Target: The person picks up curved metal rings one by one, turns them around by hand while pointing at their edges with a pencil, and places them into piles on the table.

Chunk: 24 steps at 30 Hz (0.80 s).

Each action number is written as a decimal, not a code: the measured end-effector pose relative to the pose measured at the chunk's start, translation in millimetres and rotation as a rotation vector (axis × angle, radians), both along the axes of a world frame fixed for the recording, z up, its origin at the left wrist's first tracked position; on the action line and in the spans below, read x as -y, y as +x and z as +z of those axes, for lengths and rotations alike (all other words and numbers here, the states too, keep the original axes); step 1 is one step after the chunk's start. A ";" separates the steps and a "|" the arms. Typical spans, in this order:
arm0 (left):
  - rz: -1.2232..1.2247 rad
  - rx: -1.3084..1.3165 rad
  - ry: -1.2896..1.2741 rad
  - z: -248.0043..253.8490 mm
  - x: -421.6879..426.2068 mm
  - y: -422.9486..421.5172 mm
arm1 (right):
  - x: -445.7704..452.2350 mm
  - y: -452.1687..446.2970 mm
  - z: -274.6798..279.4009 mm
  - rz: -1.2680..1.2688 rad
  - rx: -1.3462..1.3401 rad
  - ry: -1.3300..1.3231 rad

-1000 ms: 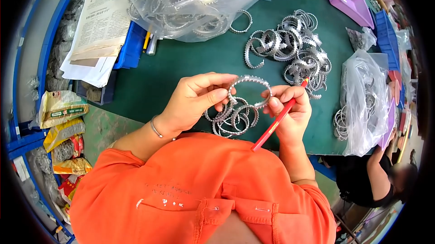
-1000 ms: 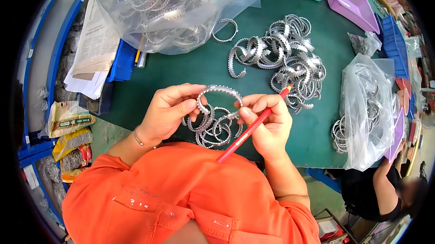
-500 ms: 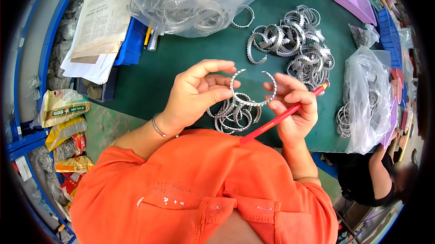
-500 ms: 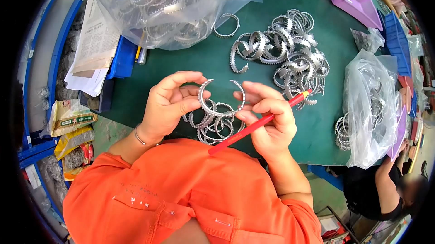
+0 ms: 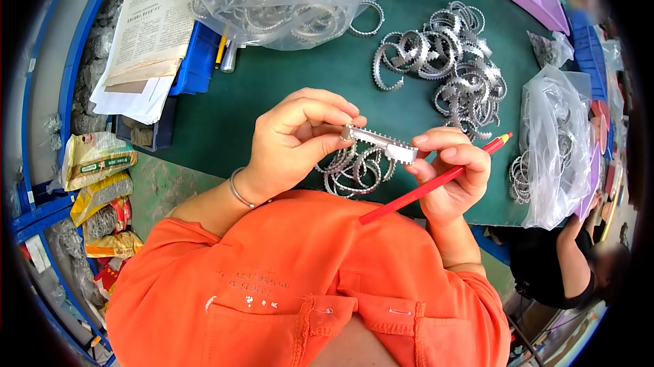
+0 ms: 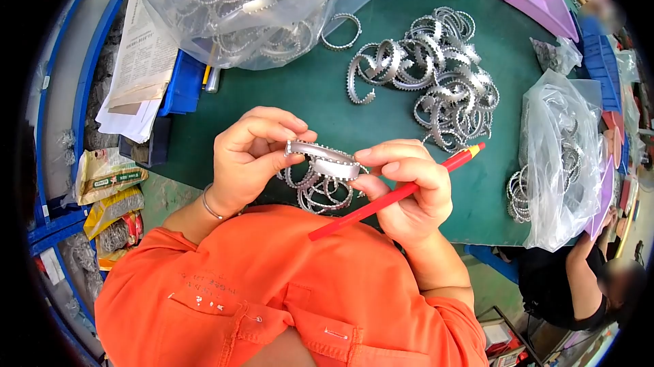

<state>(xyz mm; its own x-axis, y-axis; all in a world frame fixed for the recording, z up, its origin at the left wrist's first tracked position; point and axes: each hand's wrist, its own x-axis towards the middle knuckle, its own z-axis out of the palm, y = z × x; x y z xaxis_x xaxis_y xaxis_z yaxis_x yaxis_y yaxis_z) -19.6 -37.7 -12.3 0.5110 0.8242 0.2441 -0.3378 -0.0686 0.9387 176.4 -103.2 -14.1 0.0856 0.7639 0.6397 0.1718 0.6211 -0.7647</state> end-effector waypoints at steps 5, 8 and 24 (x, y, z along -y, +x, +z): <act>0.049 -0.028 0.091 4.9 0.6 -1.1 | 3.7 -2.8 -3.5 0.031 -0.199 -0.111; 0.043 -0.013 0.144 8.4 0.5 -3.0 | 5.1 -6.1 -2.3 -0.015 -0.264 -0.287; 0.455 -0.187 1.127 98.4 -59.1 -6.5 | 2.3 -3.9 -4.0 0.028 -0.394 -0.363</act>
